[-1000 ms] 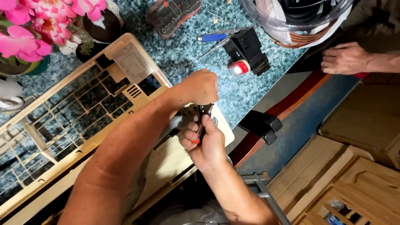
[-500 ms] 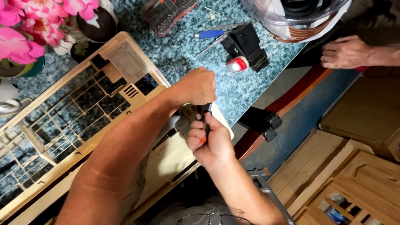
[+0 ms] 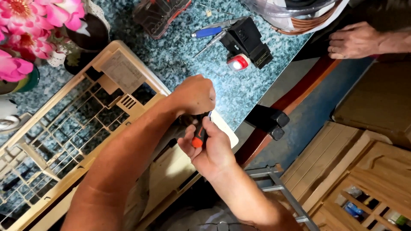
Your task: Disassembling and repairing an indoor air conditioning unit using a screwdriver and pliers on a workbench.
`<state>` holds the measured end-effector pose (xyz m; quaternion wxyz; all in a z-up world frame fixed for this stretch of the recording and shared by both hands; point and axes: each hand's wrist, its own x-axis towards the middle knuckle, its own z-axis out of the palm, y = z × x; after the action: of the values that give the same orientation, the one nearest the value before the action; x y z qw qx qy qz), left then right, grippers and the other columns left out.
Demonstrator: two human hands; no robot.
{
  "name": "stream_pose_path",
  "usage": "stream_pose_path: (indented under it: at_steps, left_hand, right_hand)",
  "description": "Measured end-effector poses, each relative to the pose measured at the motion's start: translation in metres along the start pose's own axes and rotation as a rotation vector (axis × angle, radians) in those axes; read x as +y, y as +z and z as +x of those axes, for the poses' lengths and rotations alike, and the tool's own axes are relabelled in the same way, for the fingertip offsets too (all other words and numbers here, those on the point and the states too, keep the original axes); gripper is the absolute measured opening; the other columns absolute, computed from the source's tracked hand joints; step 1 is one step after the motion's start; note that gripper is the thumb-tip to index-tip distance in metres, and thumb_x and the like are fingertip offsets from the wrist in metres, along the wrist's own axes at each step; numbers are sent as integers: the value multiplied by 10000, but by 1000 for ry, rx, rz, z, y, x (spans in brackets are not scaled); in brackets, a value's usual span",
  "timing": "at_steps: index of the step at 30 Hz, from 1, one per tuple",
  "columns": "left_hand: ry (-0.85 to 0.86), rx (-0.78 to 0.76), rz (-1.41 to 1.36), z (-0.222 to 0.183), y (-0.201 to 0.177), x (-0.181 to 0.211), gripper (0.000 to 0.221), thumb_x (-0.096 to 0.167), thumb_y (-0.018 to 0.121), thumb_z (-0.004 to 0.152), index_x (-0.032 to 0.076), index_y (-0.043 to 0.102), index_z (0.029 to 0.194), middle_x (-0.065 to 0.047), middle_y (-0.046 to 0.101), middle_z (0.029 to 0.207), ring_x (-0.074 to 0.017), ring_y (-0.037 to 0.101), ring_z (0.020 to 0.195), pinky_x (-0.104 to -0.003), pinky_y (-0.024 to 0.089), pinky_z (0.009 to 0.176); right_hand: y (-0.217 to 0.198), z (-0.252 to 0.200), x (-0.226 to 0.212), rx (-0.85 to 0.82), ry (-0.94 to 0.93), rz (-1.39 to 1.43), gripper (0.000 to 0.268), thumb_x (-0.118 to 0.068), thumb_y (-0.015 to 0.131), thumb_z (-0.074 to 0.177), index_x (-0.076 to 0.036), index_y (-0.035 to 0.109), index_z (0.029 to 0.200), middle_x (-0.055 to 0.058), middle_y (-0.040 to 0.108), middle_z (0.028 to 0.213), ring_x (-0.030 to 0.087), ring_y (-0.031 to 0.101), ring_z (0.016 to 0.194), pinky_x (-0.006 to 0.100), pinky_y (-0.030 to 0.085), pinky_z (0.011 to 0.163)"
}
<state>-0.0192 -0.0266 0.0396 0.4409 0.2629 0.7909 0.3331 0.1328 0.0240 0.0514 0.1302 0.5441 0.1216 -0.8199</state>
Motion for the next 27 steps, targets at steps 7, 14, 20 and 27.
stream_pose_path:
  at_steps: [7,14,20,27]
  left_hand:
    - [36,-49,-6,-4,-6,6,388,-29,561,755,128,426,427,0,316,402,-114,158,450,-302,304,445]
    - [7,-65,51,7,2,-6,349,1,583,723,122,508,405,-33,385,412,-188,299,407,-370,373,447]
    - [20,-76,52,7,0,-3,326,-18,570,705,121,510,416,-26,389,410,-173,298,408,-341,374,459]
    - [-54,-146,32,5,-5,-3,202,25,620,764,76,814,781,-149,695,665,-342,631,624,-430,540,635]
  right_hand:
    - [13,-8,-8,17,11,63,339,-356,477,1092,-22,490,1152,100,632,945,188,719,765,418,676,706]
    - [-1,-6,9,93,-15,-47,413,-429,509,1070,-22,542,1124,138,683,883,248,736,688,413,673,601]
    - [-4,1,12,123,-34,-103,401,-415,559,1053,-16,550,1081,171,696,875,298,741,670,440,660,536]
    - [-7,-5,5,118,-32,-178,428,-481,556,1033,-64,550,1132,48,582,800,143,633,567,326,614,470]
